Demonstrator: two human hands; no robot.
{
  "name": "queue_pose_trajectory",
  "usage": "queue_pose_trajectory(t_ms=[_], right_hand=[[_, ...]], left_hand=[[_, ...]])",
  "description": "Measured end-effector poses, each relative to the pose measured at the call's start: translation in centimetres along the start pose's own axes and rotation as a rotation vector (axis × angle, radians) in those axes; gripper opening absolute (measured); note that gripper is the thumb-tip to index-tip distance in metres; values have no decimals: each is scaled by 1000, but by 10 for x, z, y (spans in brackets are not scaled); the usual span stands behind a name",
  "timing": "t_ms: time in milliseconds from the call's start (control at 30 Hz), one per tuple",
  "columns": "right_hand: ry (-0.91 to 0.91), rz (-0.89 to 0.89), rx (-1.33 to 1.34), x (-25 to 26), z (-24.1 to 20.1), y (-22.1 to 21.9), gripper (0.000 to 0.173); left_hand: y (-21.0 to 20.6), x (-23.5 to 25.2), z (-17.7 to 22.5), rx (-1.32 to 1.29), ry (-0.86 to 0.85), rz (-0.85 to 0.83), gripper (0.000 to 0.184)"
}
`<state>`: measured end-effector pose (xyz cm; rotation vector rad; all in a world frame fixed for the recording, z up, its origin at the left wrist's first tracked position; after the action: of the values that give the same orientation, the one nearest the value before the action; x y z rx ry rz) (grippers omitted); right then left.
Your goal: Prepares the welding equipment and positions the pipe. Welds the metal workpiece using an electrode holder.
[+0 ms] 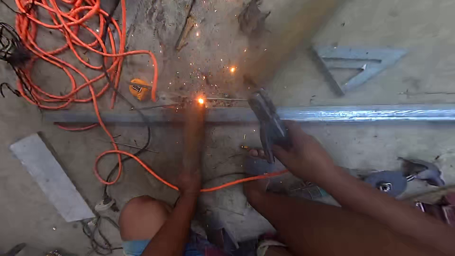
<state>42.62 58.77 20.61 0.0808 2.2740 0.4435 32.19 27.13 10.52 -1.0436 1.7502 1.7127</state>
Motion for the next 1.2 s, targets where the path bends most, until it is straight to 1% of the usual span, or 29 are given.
queue_pose_trajectory(t_ms=[100, 400, 500, 600, 700, 833, 867, 933, 1000, 1200], right_hand=[[-12, 0, -13, 2, -1, 0, 53], [-2, -7, -35, 6, -6, -2, 50], [9, -15, -42, 7, -6, -3, 49], [15, -12, -52, 7, -7, -3, 47], [26, -30, -92, 6, -11, -2, 51], [70, -14, -99, 5, -10, -3, 52], [64, -5, -70, 4, -9, -3, 54], [35, 18, -1, 3, -8, -2, 54], [10, 36, 35, 2, -10, 1, 53], [-26, -5, 0, 4, -6, -2, 54]], left_hand=[[-3, 4, -2, -14, 2, 15, 79], [-3, 3, -2, -28, -7, 29, 81], [-4, 4, -2, -34, 2, 37, 77], [-4, 4, -2, -35, 9, 42, 76], [-4, 3, -2, -37, -11, 34, 78], [-6, 5, -4, -40, -19, 26, 86], [-6, 5, -4, -60, -20, 16, 87], [-3, 3, -3, -44, -30, 6, 82], [-1, 2, -3, -25, -32, -8, 81], [-3, 2, -3, -32, -19, 22, 81]])
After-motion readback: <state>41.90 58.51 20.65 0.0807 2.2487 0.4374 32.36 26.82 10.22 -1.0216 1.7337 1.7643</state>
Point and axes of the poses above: each hand's wrist, its own x-axis towards the middle knuckle, its own y-axis out of the back of the hand, z = x × y, the point moved 2 cm from there along x, towards the middle knuckle, and after that the axes turned 11 degrees about -z, right-handed, at the moved point
